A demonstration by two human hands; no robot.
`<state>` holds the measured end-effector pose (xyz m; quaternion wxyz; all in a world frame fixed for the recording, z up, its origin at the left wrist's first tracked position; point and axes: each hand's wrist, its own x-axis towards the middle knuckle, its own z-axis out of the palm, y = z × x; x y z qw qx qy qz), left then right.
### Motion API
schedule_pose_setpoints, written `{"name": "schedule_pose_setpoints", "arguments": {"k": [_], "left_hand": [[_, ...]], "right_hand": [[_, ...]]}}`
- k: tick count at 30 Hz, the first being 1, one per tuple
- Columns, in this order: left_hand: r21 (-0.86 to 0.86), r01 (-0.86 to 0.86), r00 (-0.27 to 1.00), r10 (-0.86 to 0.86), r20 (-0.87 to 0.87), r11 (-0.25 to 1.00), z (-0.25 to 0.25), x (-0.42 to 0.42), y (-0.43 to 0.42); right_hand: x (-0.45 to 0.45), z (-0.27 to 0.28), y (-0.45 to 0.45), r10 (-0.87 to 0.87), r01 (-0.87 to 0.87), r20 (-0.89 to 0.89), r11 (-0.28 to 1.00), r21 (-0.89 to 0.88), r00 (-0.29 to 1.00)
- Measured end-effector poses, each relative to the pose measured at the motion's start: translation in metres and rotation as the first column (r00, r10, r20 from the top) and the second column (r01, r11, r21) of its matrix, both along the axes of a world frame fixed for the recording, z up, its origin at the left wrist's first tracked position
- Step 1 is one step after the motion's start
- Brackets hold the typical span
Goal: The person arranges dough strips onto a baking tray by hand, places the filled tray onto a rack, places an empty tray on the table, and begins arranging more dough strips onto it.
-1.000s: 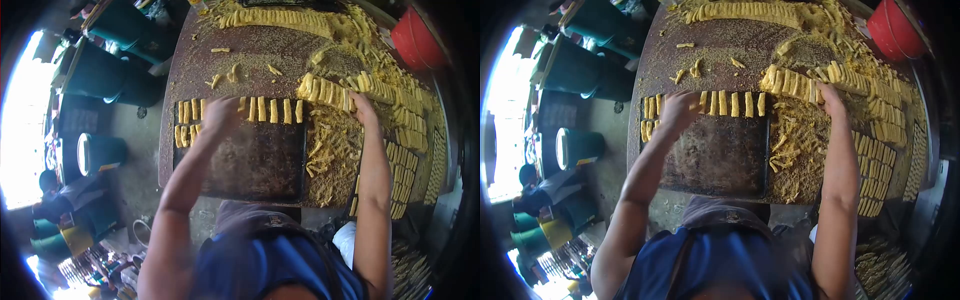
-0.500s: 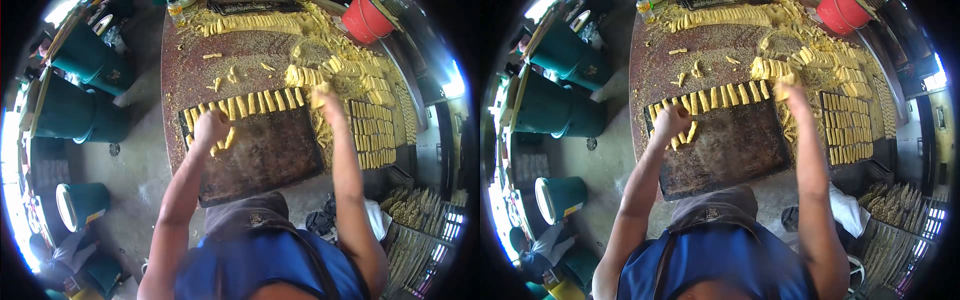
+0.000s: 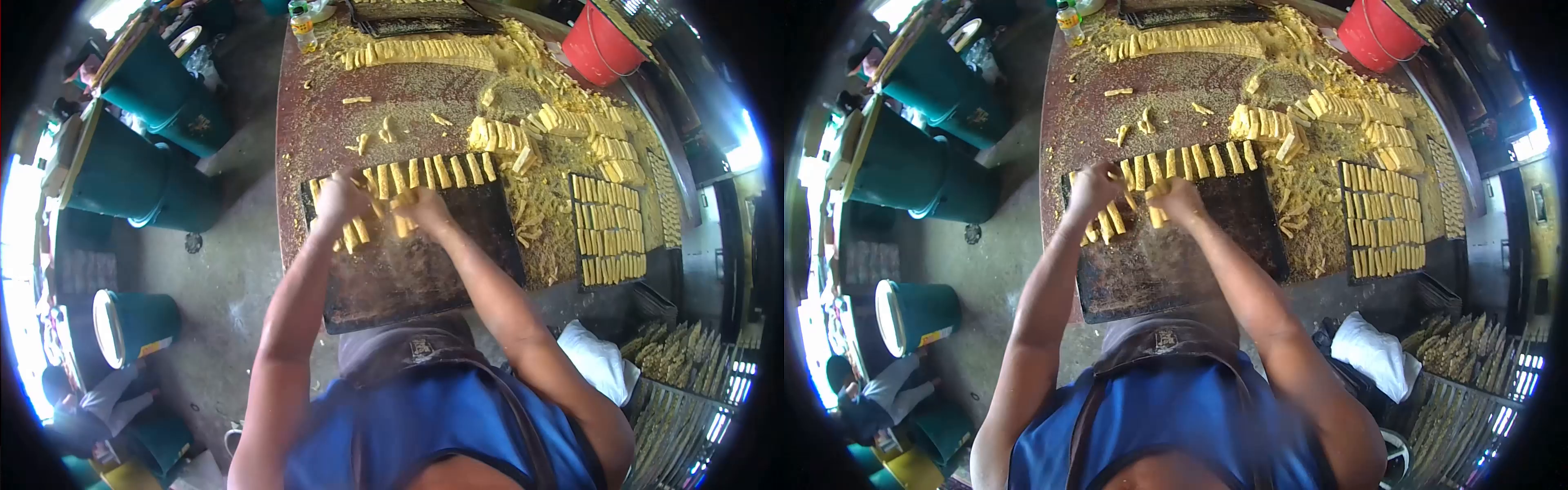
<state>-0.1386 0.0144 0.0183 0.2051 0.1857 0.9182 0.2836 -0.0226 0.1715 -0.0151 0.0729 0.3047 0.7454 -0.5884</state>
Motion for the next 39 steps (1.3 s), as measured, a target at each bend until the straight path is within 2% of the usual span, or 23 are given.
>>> {"name": "schedule_pose_setpoints", "arguments": {"k": [1, 2, 3, 4, 5, 6, 7, 9, 10, 12, 15, 17, 21, 23, 25, 27, 29, 30, 31, 33, 35, 37, 39], "left_hand": [[0.157, -0.154, 0.987, 0.160, -0.025, 0.975, 0.012, -0.019, -0.003], [0.294, -0.154, 0.959, 0.215, -0.187, 0.943, 0.020, -0.029, -0.007], [0.224, -0.293, 0.923, 0.336, -0.188, 0.929, 0.032, -0.031, -0.005], [0.248, -0.240, 0.893, 0.313, -0.322, 0.939, 0.027, -0.028, -0.008], [0.261, -0.182, 0.847, 0.286, -0.448, 0.948, 0.021, -0.019, -0.013], [0.163, -0.116, 0.892, 0.174, -0.417, 0.980, 0.019, 0.000, -0.020], [0.072, -0.038, 0.926, 0.062, -0.372, 0.997, 0.018, 0.020, -0.028], [0.049, 0.292, 0.834, -0.229, -0.501, 0.955, -0.025, 0.043, -0.046], [0.023, 0.345, 0.807, -0.284, -0.518, 0.938, -0.023, 0.054, -0.046], [0.000, 0.443, 0.789, -0.390, -0.474, 0.896, -0.027, 0.061, -0.043], [-0.026, 0.468, 0.789, -0.431, -0.438, 0.883, -0.019, 0.054, -0.043], [0.019, 0.487, 0.781, -0.425, -0.457, 0.873, -0.029, 0.050, -0.048], [0.102, 0.406, 0.821, -0.314, -0.477, 0.908, -0.019, 0.065, -0.039], [0.091, 0.454, 0.775, -0.343, -0.531, 0.886, -0.024, 0.066, -0.027], [0.099, 0.473, 0.791, -0.373, -0.485, 0.875, -0.030, 0.060, -0.025], [0.080, 0.487, 0.805, -0.411, -0.428, 0.870, -0.034, 0.055, -0.027], [0.054, 0.465, 0.811, -0.400, -0.427, 0.884, -0.028, 0.058, -0.023], [0.089, 0.479, 0.785, -0.380, -0.490, 0.874, -0.029, 0.061, -0.018], [0.122, 0.495, 0.756, -0.357, -0.549, 0.860, -0.030, 0.063, -0.012], [0.117, 0.513, 0.766, -0.392, -0.509, 0.850, -0.032, 0.065, -0.002], [0.080, 0.488, 0.788, -0.399, -0.469, 0.869, -0.034, 0.062, 0.001], [0.079, 0.482, 0.751, -0.365, -0.549, 0.873, -0.043, 0.062, 0.002], [0.100, 0.434, 0.780, -0.318, -0.540, 0.895, -0.035, 0.066, 0.019]], "right_hand": [[-0.009, 0.005, -0.011, 0.007, -0.007, -0.010, 1.000, -0.018, 1.000], [-0.016, 0.010, -0.022, 0.115, -0.118, 0.037, 0.991, 0.066, 0.993], [-0.020, 0.011, -0.030, 0.220, -0.232, 0.094, 0.962, 0.145, 0.971], [-0.025, 0.005, -0.035, 0.229, -0.240, 0.091, 0.962, 0.133, 0.969], [-0.029, -0.003, -0.040, 0.261, -0.267, 0.067, 0.889, 0.372, 0.963], [-0.028, -0.010, -0.045, 0.295, -0.270, 0.054, 0.765, 0.585, 0.954], [-0.025, -0.013, -0.044, 0.298, -0.276, 0.058, 0.770, 0.575, 0.953], [-0.022, -0.011, -0.032, 0.239, -0.263, 0.112, 0.850, 0.456, 0.965], [-0.020, 0.006, -0.030, 0.202, -0.267, 0.183, 0.836, 0.479, 0.962], [-0.019, 0.000, -0.028, 0.172, -0.233, 0.163, 0.813, 0.533, 0.972], [-0.018, -0.011, -0.026, 0.109, -0.157, 0.115, 0.764, 0.626, 0.987], [-0.012, -0.002, -0.026, 0.068, -0.149, 0.169, 0.832, 0.534, 0.983], [0.000, 0.006, -0.027, -0.048, 0.013, 0.042, 0.799, 0.602, 0.998], [0.000, 0.003, -0.022, -0.047, -0.025, 0.098, 0.778, 0.627, 0.994], [0.004, 0.006, -0.016, 0.001, -0.057, 0.100, 0.825, 0.562, 0.995], [0.007, 0.002, -0.008, -0.036, -0.013, 0.085, 0.860, 0.510, 0.996], [0.014, -0.012, 0.001, -0.067, 0.034, 0.029, 0.777, 0.629, 0.997], [0.015, 0.006, -0.005, -0.095, -0.008, 0.122, 0.755, 0.655, 0.988], [0.016, 0.006, -0.006, -0.097, -0.009, 0.125, 0.755, 0.655, 0.987], [0.017, 0.002, -0.002, -0.127, 0.052, 0.051, 0.697, 0.715, 0.991], [0.018, -0.009, 0.008, -0.087, 0.074, -0.006, 0.793, 0.605, 0.996], [0.019, -0.015, 0.013, -0.034, 0.077, -0.085, 0.813, 0.577, 0.996], [0.024, -0.013, 0.036, 0.085, 0.019, -0.148, 0.807, 0.590, 0.985]]}}
